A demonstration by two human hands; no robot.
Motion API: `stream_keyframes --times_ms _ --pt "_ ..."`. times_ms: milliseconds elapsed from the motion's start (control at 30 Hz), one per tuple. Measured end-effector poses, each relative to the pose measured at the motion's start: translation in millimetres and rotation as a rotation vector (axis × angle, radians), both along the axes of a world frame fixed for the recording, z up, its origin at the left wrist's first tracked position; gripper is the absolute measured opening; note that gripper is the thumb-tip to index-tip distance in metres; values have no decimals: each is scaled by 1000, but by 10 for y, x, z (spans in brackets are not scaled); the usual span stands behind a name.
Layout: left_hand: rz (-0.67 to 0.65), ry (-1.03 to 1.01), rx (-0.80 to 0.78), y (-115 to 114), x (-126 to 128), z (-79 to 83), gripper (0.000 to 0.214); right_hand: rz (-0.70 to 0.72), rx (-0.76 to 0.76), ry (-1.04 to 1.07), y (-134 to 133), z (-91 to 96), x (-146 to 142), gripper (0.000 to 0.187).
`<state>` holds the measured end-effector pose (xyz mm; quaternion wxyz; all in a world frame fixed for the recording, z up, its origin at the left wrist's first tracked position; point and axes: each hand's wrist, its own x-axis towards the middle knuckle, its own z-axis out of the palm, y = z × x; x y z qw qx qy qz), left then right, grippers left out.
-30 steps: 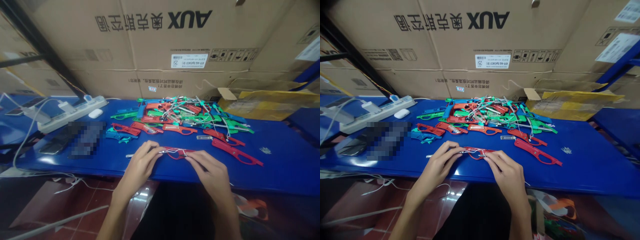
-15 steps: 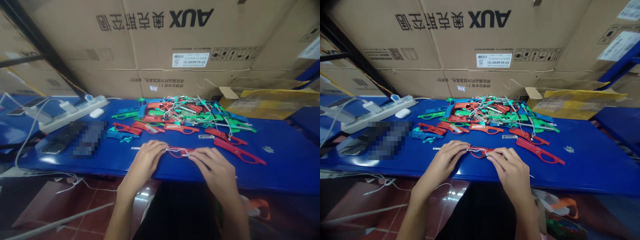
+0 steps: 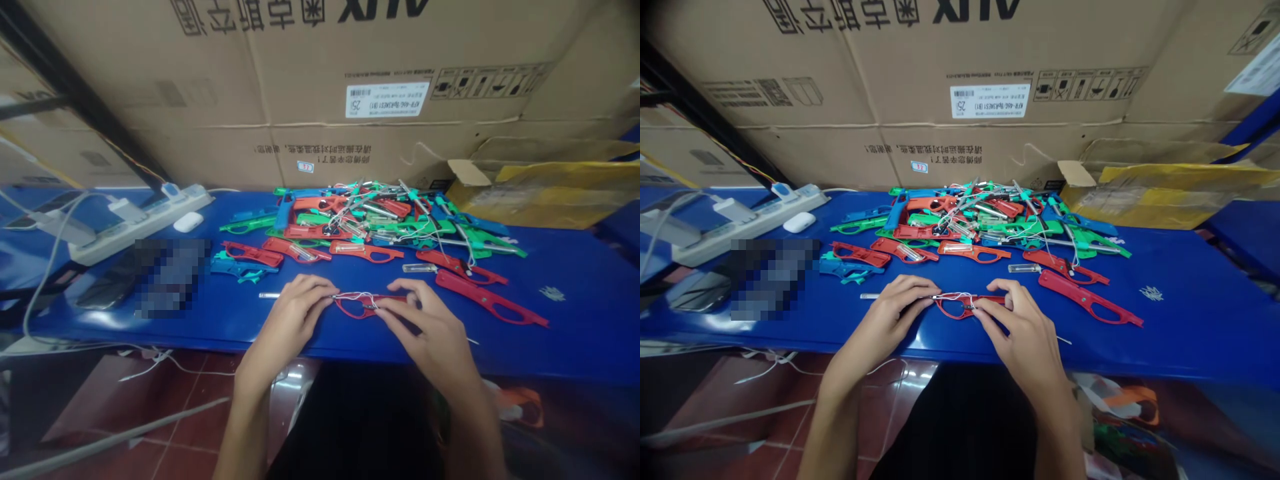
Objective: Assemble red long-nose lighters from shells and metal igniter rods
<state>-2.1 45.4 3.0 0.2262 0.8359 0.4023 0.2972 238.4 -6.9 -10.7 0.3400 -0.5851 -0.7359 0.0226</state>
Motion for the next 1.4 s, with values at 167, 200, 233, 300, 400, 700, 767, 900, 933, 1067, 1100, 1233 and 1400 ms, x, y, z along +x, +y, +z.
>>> stream_keyframes --times_ms 167,200,233,300,400,700,767,900,933,1067,1100,1233,1400 --pt "23 -25 -19 -30 29 32 25 18 -22 18 -18 12 1 19" --pt "18 -29 -30 -34 29 41 25 20 -27 22 -23 14 3 18" --pt "12 -33 -40 -37 27 47 25 21 -29 26 -27 16 5 18" --pt "5 -42 -52 -38 19 51 26 21 -34 32 -30 18 6 18" --pt "14 -59 -63 -34 7 34 23 30 -31 35 -23 18 5 18" --pt "55 -85 4 -34 21 1 11 56 18 55 -11 11 8 16" --pt "102 -34 64 -45 23 -1 10 52 26 54 -11 12 -2 15" --pt "203 89 181 -69 23 -17 9 54 43 55 -18 22 -17 15" --pt "210 100 196 -71 24 -22 10 57 43 55 -21 26 -18 15" --pt "221 102 190 -61 28 -38 10 66 37 54 -28 35 -19 15" --pt "223 98 178 -56 26 -43 10 67 35 52 -28 36 -18 15" --pt "215 26 109 -39 0 -60 9 71 24 59 -23 34 -10 17" --pt "223 39 122 -55 -5 -57 10 89 25 71 -33 45 -7 16"
